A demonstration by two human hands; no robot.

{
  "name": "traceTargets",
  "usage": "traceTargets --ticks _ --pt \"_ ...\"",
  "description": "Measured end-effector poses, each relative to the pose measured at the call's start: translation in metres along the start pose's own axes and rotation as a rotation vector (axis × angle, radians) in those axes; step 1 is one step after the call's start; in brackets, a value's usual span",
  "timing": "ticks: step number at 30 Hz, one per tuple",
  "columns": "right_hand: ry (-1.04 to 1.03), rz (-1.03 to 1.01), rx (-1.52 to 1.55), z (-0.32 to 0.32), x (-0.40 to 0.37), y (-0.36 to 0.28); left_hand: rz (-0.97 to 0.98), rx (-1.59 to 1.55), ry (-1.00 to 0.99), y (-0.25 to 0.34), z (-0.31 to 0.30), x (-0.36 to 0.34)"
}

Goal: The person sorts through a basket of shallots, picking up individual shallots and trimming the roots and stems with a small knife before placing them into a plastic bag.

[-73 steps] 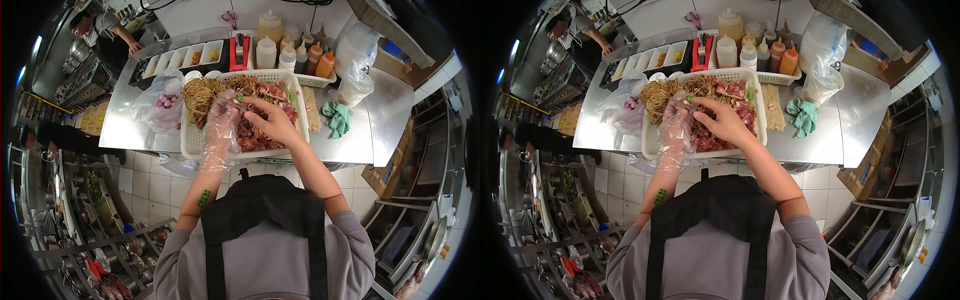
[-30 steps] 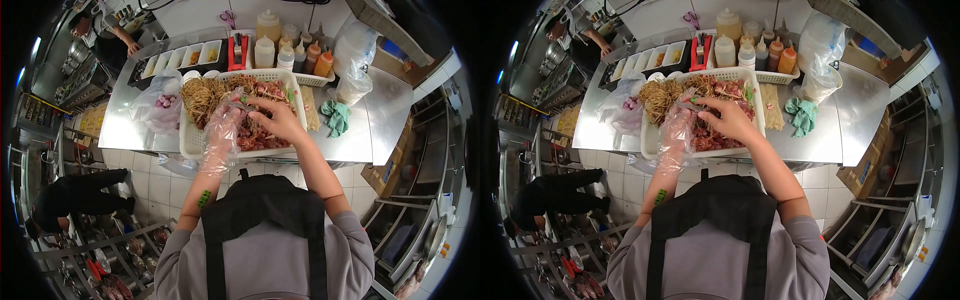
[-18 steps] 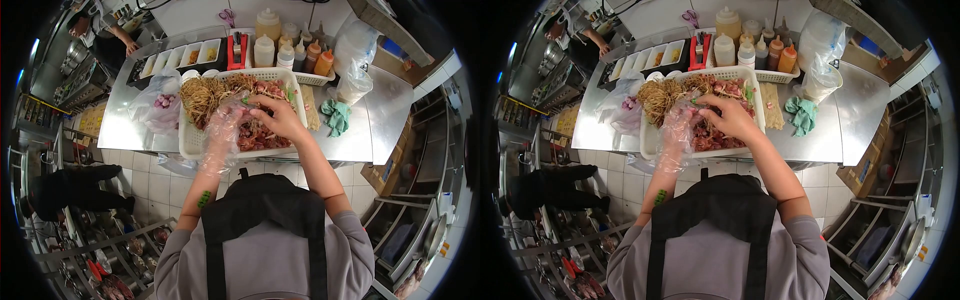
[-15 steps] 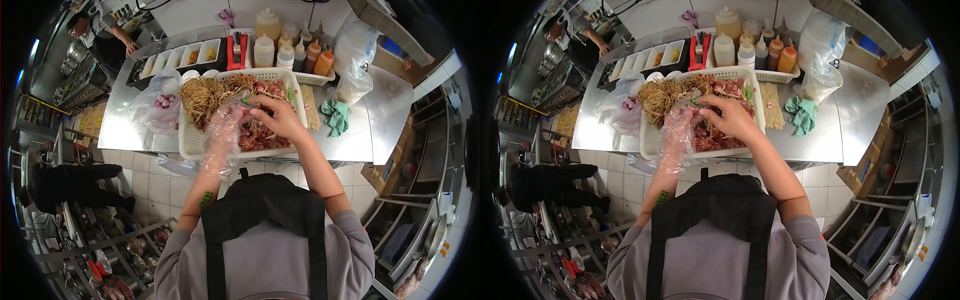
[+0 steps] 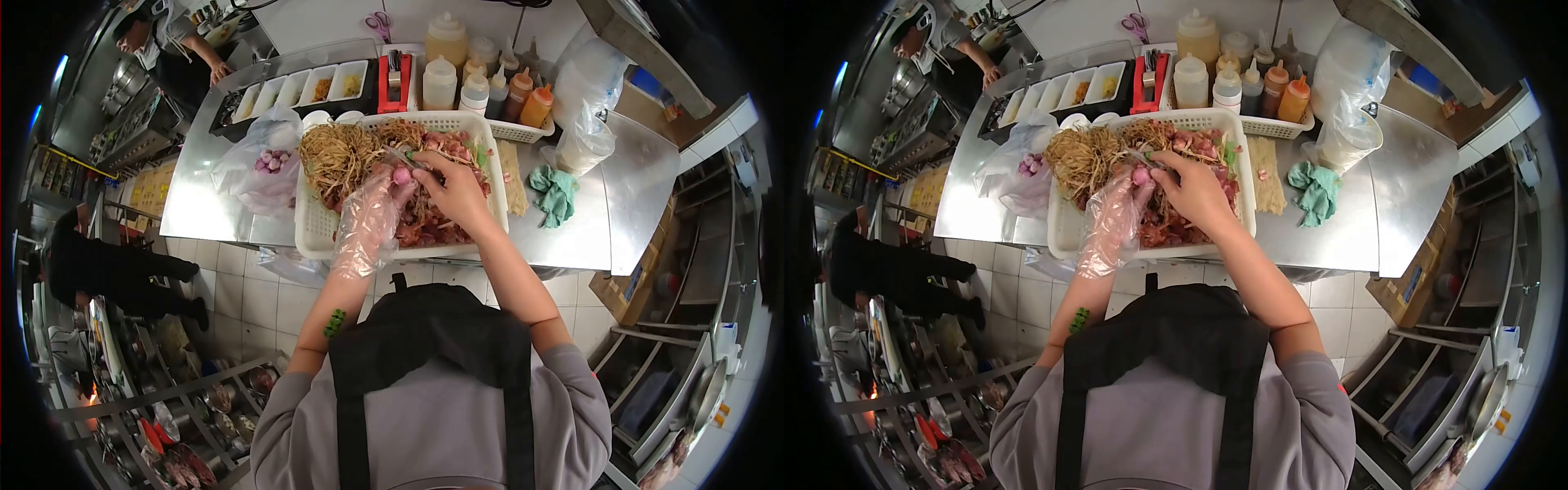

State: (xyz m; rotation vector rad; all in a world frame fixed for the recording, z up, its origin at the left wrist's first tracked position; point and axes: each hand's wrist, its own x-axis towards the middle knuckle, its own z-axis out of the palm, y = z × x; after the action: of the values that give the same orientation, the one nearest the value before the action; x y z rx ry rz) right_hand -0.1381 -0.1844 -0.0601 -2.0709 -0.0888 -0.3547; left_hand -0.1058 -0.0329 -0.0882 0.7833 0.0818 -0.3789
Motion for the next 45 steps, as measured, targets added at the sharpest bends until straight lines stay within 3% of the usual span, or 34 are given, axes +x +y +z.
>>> traceTargets --ticks 2,4,7,11,13,17,19,22,29,32,34,41,45 --pt "-0.010 0.052 0.003 -0.003 -0.001 0.004 -0.018 -0.070 -0.014 -0.002 -0.004 0.003" --pt "0.130 -0.022 0.017 -0.004 0.000 0.008 0.006 -0.082 -0.184 -0.002 -0.004 0.005" --pt "0.179 -0.048 0.084 -0.008 0.002 0.012 0.054 -0.081 -0.223 -0.002 0.002 0.002" --pt "0.189 -0.010 0.132 -0.015 0.000 0.008 -0.022 -0.055 -0.088 0.006 0.006 -0.003" --pt "0.136 -0.056 0.140 -0.019 -0.001 0.005 -0.038 -0.098 -0.275 0.006 -0.001 0.003" --pt "0.011 0.031 0.019 -0.030 -0.007 -0.013 -0.060 -0.158 -0.149 0.005 -0.002 0.001" --pt "-0.160 -0.075 0.184 -0.029 -0.008 -0.018 -0.029 -0.198 -0.167 0.003 -0.004 0.003" --pt "-0.208 -0.096 0.178 -0.021 -0.006 -0.010 -0.027 -0.184 -0.141 0.005 -0.003 -0.002" --pt "-0.204 -0.052 0.124 -0.020 -0.006 -0.007 -0.072 -0.061 -0.026 0.006 0.001 -0.007" --pt "-0.196 -0.002 0.087 -0.023 -0.007 -0.018 -0.082 -0.018 -0.032 0.008 -0.006 -0.005" --pt "-0.268 -0.017 0.212 -0.024 -0.010 -0.023 -0.026 -0.101 -0.140 0.008 -0.011 -0.006" --pt "-0.258 -0.014 0.189 -0.017 -0.008 -0.012 0.007 -0.099 -0.073 0.007 -0.005 -0.007" --pt "-0.230 -0.009 0.232 -0.018 -0.012 -0.021 0.012 -0.137 -0.144 0.007 -0.010 -0.004"
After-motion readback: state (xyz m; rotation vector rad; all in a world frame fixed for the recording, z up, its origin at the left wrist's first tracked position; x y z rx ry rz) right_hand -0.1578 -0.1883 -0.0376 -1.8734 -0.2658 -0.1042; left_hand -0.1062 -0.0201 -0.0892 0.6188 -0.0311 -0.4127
